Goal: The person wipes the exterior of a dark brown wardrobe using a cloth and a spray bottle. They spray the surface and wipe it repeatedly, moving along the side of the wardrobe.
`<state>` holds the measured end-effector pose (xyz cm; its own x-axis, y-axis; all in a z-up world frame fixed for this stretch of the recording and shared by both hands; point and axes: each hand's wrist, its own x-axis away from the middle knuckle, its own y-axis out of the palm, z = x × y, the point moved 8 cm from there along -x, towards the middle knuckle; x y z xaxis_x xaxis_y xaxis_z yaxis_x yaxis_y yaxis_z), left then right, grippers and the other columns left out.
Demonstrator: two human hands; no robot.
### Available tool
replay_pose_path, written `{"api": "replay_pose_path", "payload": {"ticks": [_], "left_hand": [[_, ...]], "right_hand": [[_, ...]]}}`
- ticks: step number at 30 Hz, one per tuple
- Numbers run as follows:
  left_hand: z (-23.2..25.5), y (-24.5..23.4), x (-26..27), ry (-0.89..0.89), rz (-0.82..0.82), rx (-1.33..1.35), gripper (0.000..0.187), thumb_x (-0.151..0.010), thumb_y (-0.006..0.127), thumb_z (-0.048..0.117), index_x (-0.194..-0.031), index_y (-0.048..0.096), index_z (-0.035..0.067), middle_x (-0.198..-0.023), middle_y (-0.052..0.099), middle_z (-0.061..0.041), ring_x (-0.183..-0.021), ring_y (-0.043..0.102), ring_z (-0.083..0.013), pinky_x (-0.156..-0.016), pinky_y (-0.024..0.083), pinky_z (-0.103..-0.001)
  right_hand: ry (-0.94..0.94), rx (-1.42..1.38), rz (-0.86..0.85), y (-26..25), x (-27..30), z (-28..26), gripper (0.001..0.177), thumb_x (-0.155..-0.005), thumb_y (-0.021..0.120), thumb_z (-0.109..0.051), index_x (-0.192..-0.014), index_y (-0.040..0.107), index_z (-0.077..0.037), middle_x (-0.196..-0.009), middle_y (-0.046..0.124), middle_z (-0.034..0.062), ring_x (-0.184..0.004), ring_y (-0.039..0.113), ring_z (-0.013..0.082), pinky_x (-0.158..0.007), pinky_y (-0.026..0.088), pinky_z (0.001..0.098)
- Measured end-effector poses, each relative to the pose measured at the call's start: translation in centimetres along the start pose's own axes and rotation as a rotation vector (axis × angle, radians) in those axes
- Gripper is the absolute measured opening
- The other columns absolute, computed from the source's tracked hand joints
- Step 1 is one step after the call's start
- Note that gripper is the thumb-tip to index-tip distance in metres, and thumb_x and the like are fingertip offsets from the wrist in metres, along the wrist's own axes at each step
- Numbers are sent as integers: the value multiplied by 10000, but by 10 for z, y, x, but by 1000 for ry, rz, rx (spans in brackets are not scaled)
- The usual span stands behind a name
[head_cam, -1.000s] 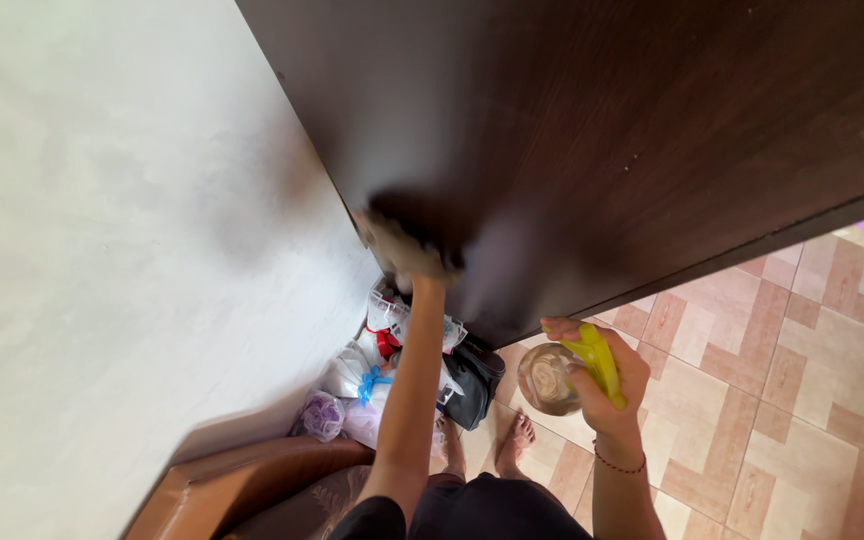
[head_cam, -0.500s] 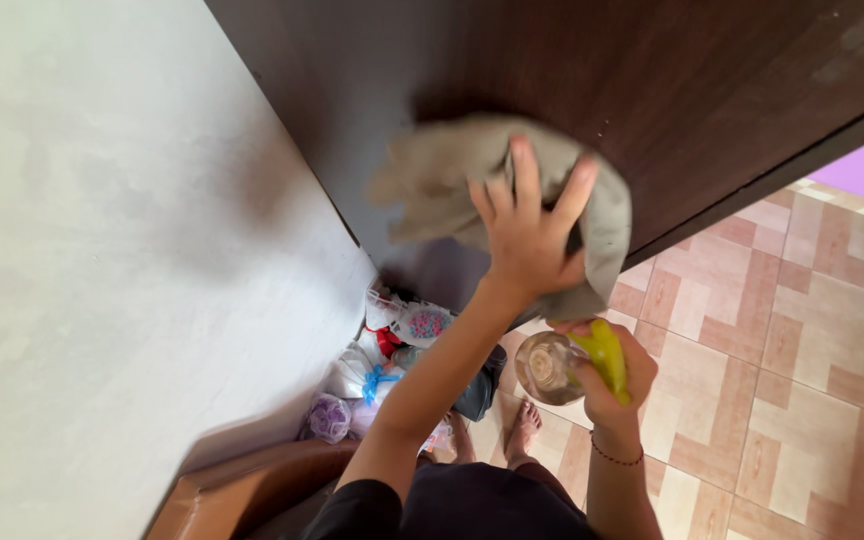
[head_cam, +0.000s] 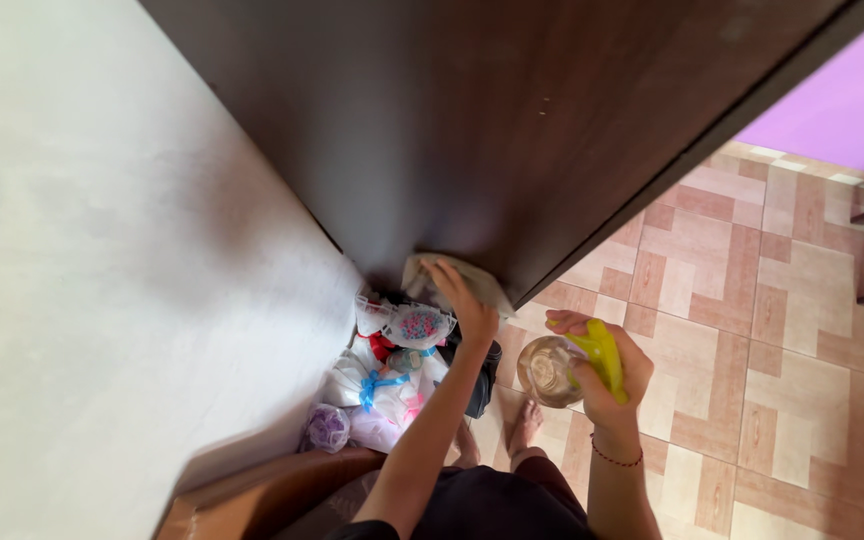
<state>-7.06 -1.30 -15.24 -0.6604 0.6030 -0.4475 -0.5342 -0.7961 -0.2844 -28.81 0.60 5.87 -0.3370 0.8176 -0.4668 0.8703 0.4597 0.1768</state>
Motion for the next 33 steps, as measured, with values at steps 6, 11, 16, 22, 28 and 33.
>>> {"api": "replay_pose_path", "payload": {"ticks": [6,11,16,22,28,33], "left_hand": [[2,-17,8,-284,197,258,658,-889,519,-94,-1517,337,-24,-1534,355,-243,-1414,350,-368,-1185,285,-442],[24,-12,16,-328,41,486,289,-1001,600,19,-1285,552,-13,-1150,644,-121,-995,620,-173,-876,521,-300],[103,-13,31,-127,-102,447,296,-943,531,-52,-1229,602,-20,-1064,709,-105,-973,663,-158,-907,520,-285],[198,10,49,-79,-377,501,470,-813,481,-154,-1240,619,-15,-1118,724,-130,-1039,700,-200,-886,576,-300],[298,23,90,279,-552,267,550,-714,539,-159,-1201,675,58,-1173,721,-155,-1088,724,-321,-918,586,-361],[342,51,129,411,-728,116,553,-728,578,-88,-1217,714,132,-1186,744,-114,-1032,716,-323,-880,579,-383]], "right_hand": [[11,21,7,-13,12,1,521,-692,414,223,-1150,613,75,-1139,694,199,-1217,671,380,-1100,537,519],[-6,75,-15,-30,22,-7,563,-690,419,223,-1189,626,63,-1150,715,171,-1231,677,351,-1119,540,491],[108,153,-35,-59,36,-14,563,-689,434,221,-1172,651,31,-1123,741,153,-1261,686,336,-1000,579,380],[112,213,-109,-95,57,-49,568,-651,425,226,-1129,655,22,-1162,747,173,-1309,659,352,-930,555,344],[52,45,-100,-135,86,-88,609,-656,422,195,-1197,650,29,-1419,565,236,-1431,499,378,-1159,497,484],[-2,252,-83,-176,114,-120,619,-621,483,168,-1174,705,1,-1455,555,231,-1502,441,375,-1243,352,526]]}}
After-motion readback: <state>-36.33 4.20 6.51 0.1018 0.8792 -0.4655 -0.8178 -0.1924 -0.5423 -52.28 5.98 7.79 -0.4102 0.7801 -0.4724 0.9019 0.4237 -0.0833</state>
